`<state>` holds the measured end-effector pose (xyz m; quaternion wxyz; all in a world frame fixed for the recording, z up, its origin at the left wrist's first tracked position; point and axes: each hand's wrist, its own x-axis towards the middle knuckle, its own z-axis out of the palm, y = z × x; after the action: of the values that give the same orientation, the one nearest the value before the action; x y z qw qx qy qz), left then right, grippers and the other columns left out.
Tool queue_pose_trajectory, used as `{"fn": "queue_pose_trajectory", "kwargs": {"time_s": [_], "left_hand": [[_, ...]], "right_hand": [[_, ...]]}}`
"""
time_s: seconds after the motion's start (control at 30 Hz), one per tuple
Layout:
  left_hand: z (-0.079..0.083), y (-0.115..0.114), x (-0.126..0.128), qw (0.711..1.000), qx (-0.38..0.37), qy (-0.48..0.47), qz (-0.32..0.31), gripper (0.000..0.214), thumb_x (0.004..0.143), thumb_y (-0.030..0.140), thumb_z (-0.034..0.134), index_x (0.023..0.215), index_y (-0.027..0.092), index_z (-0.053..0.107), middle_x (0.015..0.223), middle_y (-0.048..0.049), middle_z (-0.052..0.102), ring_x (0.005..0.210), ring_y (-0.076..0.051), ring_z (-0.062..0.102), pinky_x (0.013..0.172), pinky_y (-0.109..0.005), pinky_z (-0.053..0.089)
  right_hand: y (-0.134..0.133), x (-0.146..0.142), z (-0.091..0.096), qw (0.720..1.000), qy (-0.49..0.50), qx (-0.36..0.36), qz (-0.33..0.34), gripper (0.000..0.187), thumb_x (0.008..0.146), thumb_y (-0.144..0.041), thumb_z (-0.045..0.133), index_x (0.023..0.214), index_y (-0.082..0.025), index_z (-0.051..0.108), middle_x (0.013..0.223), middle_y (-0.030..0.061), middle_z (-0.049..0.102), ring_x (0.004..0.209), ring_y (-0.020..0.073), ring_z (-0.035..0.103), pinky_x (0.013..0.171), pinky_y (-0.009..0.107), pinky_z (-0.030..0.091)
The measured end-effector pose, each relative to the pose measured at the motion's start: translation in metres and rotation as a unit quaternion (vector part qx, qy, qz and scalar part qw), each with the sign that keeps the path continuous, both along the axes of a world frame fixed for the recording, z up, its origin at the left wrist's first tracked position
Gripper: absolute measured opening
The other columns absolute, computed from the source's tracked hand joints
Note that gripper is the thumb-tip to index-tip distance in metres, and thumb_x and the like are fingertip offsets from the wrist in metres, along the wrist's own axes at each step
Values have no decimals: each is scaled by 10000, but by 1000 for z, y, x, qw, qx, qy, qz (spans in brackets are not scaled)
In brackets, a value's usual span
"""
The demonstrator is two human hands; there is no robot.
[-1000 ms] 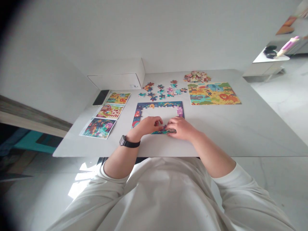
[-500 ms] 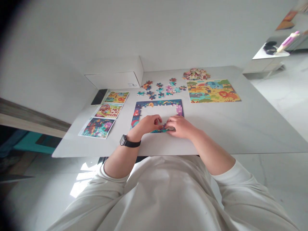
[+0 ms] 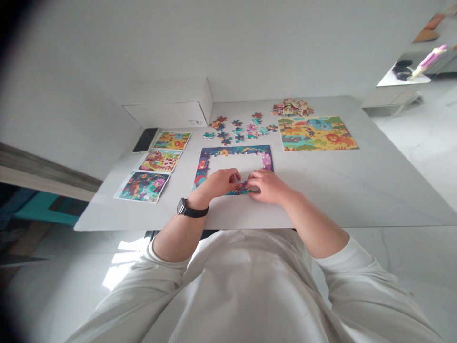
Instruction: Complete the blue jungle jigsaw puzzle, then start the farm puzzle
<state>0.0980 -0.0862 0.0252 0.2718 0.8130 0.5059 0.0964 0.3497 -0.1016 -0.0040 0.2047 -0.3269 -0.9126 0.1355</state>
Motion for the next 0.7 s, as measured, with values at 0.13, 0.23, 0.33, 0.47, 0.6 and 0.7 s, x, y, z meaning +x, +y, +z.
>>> {"fn": "queue_pose_trajectory", "kwargs": {"time_s": [0.13, 0.23, 0.33, 0.47, 0.6, 0.7], "left_hand": [[4, 2, -11, 997, -20, -8, -69, 401, 842, 348, 849, 1212, 228, 750, 1015, -24, 767, 883, -202, 715, 796, -285, 512], [6, 1, -15, 995, -7, 7, -102, 476, 766, 323, 904, 1207, 229, 756, 1115, -50, 745, 933, -214, 709, 840, -289, 534], [9, -1, -14, 993, 7, 20, -112, 437, 777, 310, 901, 1181, 219, 762, 1145, -69, 731, 955, -222, 700, 866, -297, 536], [10, -3, -12, 993, 9, 23, -112, 404, 802, 314, 889, 1171, 213, 762, 1133, -69, 727, 963, -226, 693, 870, -301, 532], [8, -2, -13, 993, 13, 17, -114, 391, 806, 318, 889, 1162, 213, 766, 1120, -64, 731, 957, -223, 692, 870, -299, 526], [6, 0, -13, 993, 15, 17, -114, 377, 816, 344, 883, 1150, 210, 769, 1094, -64, 732, 953, -226, 693, 860, -301, 519]], "right_hand": [[-1, 0, 2, 1000, -4, -3, -2, 132, 871, -210, 803, 999, -241, 822, 1064, 86, 763, 1010, 281, 713, 982, 434, 532], [-2, -1, 4, 1000, -8, -7, -1, 150, 881, -217, 799, 1026, -245, 825, 1061, 86, 760, 1011, 277, 706, 977, 424, 530], [-3, -1, 5, 1000, -5, -12, 3, 220, 895, -216, 787, 1107, -256, 832, 1066, 84, 753, 1025, 272, 705, 974, 413, 527], [-3, -1, 5, 1000, -10, -8, 5, 253, 905, -213, 780, 1143, -268, 844, 1077, 87, 749, 1032, 275, 704, 996, 427, 519], [-3, -1, 3, 1000, -13, 1, 6, 250, 901, -203, 782, 1136, -255, 852, 1079, 92, 747, 1023, 277, 696, 990, 431, 519], [-4, -2, 4, 1000, -26, 5, 6, 219, 905, -202, 777, 1104, -254, 855, 1098, 97, 742, 1034, 280, 689, 988, 434, 516]]}}
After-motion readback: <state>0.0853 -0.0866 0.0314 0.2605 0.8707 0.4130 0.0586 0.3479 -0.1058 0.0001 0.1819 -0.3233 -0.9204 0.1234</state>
